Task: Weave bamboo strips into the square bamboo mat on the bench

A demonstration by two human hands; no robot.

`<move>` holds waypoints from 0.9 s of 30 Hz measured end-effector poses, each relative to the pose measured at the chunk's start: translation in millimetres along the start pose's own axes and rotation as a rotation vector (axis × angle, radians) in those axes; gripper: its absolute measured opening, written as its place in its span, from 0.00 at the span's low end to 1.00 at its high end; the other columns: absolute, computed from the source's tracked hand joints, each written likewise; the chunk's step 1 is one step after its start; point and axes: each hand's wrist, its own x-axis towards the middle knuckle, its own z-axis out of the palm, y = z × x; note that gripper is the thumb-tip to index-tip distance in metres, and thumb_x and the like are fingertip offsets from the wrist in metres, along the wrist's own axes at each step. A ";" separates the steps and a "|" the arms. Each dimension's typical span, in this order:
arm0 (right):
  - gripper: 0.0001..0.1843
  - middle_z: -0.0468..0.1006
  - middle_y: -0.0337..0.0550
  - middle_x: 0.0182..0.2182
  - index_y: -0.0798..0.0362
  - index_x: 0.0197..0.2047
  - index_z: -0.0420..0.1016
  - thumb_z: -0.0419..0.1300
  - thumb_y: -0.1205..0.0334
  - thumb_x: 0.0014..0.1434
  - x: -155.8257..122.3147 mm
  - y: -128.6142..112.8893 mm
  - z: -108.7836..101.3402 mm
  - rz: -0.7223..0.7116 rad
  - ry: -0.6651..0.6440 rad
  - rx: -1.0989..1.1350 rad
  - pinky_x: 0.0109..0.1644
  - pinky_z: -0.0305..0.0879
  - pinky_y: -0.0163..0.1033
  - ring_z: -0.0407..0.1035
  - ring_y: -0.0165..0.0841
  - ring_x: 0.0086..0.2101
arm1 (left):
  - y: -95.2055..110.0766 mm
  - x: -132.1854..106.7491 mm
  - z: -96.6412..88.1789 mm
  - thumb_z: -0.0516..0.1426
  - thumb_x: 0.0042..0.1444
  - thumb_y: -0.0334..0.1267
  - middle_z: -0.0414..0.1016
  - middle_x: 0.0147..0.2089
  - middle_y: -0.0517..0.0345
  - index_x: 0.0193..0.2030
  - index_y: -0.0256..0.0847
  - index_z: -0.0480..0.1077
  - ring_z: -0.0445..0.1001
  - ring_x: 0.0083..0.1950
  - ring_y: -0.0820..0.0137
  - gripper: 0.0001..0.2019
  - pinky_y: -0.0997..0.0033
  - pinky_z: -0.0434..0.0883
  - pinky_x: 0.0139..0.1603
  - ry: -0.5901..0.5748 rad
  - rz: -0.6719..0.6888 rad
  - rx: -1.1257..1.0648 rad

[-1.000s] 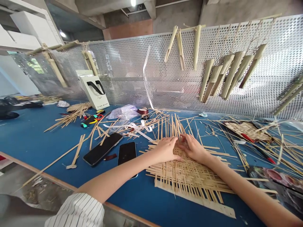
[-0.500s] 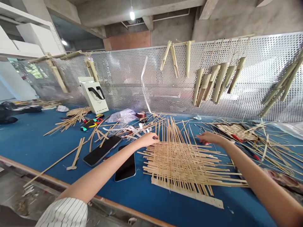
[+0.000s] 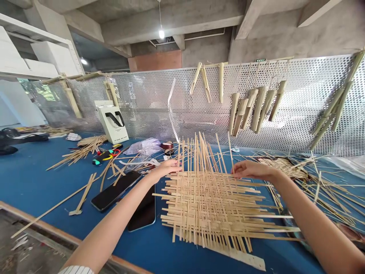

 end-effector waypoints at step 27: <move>0.15 0.75 0.40 0.28 0.45 0.41 0.75 0.65 0.61 0.47 -41.2 -46.4 -11.5 -0.081 -0.001 -0.073 0.35 0.67 0.38 0.68 0.32 0.29 | 4.2 -8.1 -0.5 0.60 0.47 0.39 0.74 0.43 0.55 0.43 0.39 0.72 0.69 0.47 0.64 0.15 0.67 0.62 0.51 -0.172 0.109 -0.312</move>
